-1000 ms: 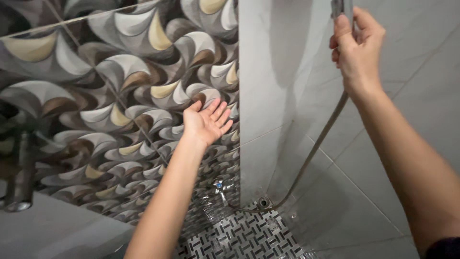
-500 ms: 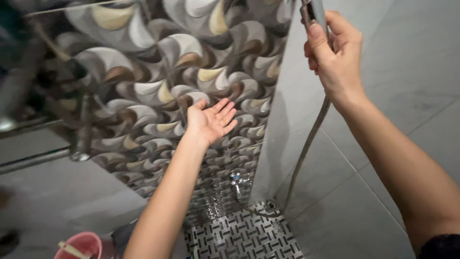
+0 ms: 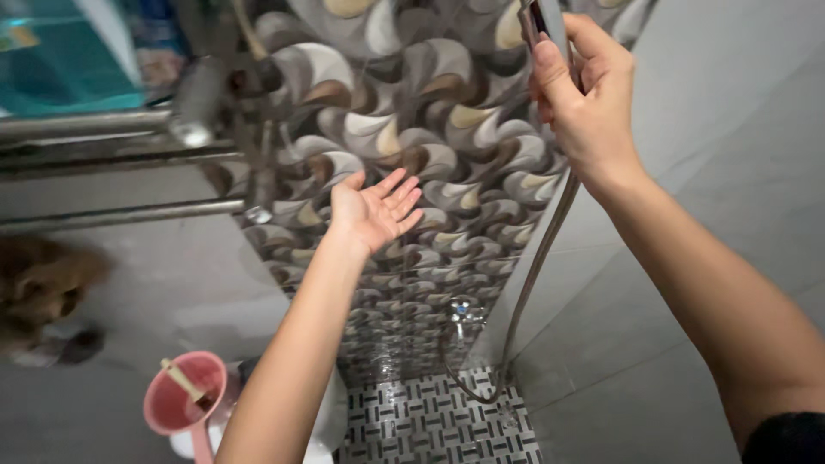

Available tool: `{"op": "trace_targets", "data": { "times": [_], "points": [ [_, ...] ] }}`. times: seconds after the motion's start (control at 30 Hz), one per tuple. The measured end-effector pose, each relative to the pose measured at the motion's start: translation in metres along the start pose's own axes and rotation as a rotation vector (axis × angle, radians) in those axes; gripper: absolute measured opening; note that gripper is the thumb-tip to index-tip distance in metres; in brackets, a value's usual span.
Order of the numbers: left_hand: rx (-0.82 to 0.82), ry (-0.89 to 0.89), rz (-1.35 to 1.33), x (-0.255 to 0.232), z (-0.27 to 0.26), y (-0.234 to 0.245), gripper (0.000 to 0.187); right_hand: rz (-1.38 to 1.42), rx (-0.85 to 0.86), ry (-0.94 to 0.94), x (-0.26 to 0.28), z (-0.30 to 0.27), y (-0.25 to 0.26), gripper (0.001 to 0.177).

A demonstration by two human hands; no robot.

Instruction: The person uses a handheld shower head to rinse a wall and then uses a pink cup and a brush to scrub the wall and a faucet. The person repeatedly dips the brush into the cup and scrubs the wall and faucet area.

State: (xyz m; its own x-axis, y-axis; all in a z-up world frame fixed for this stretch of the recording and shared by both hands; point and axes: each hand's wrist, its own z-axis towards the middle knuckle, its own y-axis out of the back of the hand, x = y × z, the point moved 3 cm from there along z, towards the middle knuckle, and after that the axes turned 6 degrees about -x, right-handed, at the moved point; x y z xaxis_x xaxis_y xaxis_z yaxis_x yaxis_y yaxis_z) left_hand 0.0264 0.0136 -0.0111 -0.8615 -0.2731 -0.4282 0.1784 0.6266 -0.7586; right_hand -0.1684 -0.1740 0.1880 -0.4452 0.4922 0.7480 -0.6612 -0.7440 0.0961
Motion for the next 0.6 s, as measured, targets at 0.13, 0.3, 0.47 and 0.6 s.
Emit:
{"op": "trace_targets", "data": {
  "times": [0.13, 0.3, 0.47, 0.6],
  "points": [
    [-0.038, -0.047, -0.008, -0.018, -0.021, 0.017, 0.065, 0.132, 0.072, 0.043, 0.001, 0.001, -0.028, 0.024],
    [-0.057, -0.142, -0.036, -0.033, -0.041, 0.033, 0.063, 0.161, 0.073, -0.043, 0.009, 0.001, -0.059, 0.026],
    [-0.033, -0.183, 0.018, -0.028, -0.049, 0.034, 0.061, 0.183, 0.102, -0.068, 0.014, -0.009, -0.086, 0.021],
    [0.004, -0.180, 0.098, -0.006, -0.047, 0.025, 0.063, 0.270, 0.121, -0.037, 0.004, -0.021, -0.097, 0.018]
  ]
}}
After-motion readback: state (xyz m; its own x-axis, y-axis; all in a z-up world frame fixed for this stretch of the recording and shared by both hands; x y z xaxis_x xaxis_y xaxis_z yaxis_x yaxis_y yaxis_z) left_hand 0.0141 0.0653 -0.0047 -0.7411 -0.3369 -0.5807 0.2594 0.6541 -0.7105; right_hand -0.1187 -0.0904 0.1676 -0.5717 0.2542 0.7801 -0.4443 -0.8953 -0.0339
